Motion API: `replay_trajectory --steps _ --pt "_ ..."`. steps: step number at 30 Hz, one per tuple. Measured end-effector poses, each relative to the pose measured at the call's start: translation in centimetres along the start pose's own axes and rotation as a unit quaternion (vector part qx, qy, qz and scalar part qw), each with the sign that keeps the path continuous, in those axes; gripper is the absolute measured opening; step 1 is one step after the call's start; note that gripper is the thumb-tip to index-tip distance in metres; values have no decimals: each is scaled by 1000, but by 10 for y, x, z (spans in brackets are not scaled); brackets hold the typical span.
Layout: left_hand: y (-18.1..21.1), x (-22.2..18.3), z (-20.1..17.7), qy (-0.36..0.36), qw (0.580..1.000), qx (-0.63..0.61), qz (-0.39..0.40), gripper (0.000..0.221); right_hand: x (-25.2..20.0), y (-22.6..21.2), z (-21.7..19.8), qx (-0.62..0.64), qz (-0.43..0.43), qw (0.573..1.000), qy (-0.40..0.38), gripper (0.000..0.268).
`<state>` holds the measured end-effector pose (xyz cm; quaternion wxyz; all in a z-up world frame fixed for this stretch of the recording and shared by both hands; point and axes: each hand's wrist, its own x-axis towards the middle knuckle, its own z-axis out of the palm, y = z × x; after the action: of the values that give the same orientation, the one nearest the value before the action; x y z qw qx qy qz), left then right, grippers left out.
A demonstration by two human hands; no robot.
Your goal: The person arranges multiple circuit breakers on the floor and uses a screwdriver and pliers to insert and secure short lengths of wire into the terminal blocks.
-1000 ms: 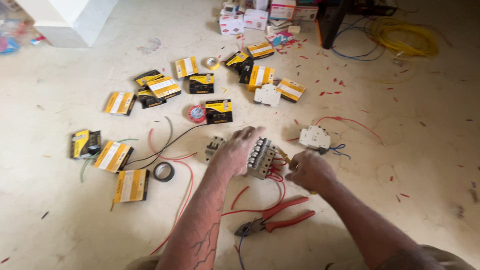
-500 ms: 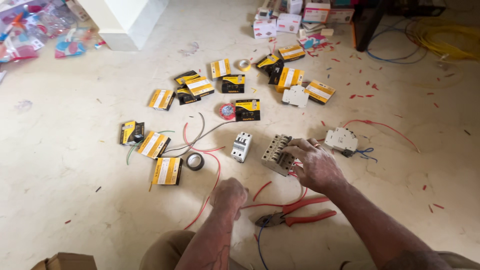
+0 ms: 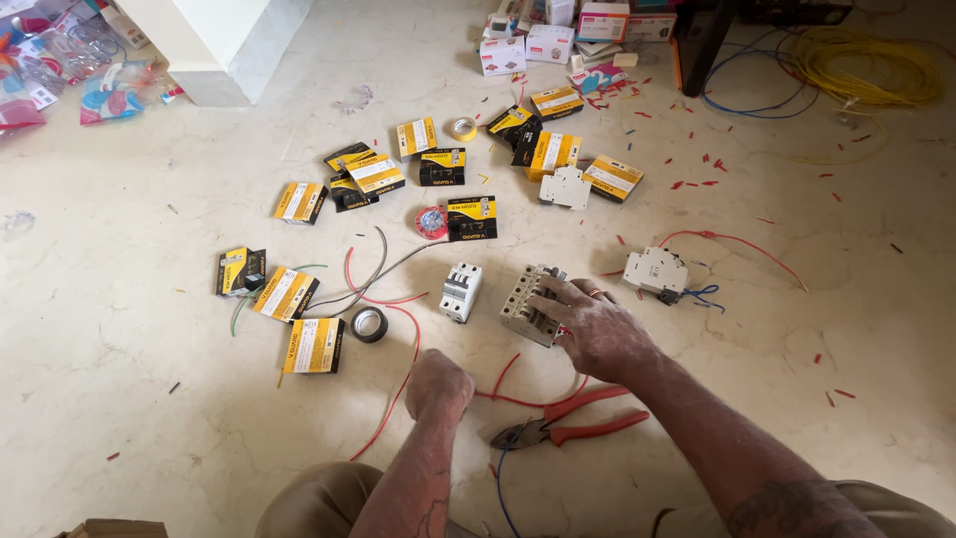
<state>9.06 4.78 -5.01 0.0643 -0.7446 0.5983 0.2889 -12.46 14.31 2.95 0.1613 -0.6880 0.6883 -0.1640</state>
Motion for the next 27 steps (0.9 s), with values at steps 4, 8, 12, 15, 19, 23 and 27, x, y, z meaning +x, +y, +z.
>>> replay_trajectory --steps 4,8,12,15,19,23,27 --pt "3 -7 -15 -59 978 -182 -78 35 1 1 -1 15 -5 1000 3 63" --pt "11 -9 -16 15 987 -149 -55 34 0 0 -3 17 -3 1000 -4 69" --pt "20 -11 -17 150 987 -38 38 59 0 0 -5 18 2 1000 -7 67" --pt "24 -12 -25 174 978 -76 86 42 1 0 -4 17 16 1000 -14 64" --pt "26 -10 -30 237 945 -142 174 32 2 2 -4 15 -5 1000 1 62" --pt "33 -6 -22 234 913 -264 206 25 4 7 2 16 14 1000 0 67" --pt "46 -8 -10 58 881 -449 140 28 11 26 6 56 81 993 66 82"
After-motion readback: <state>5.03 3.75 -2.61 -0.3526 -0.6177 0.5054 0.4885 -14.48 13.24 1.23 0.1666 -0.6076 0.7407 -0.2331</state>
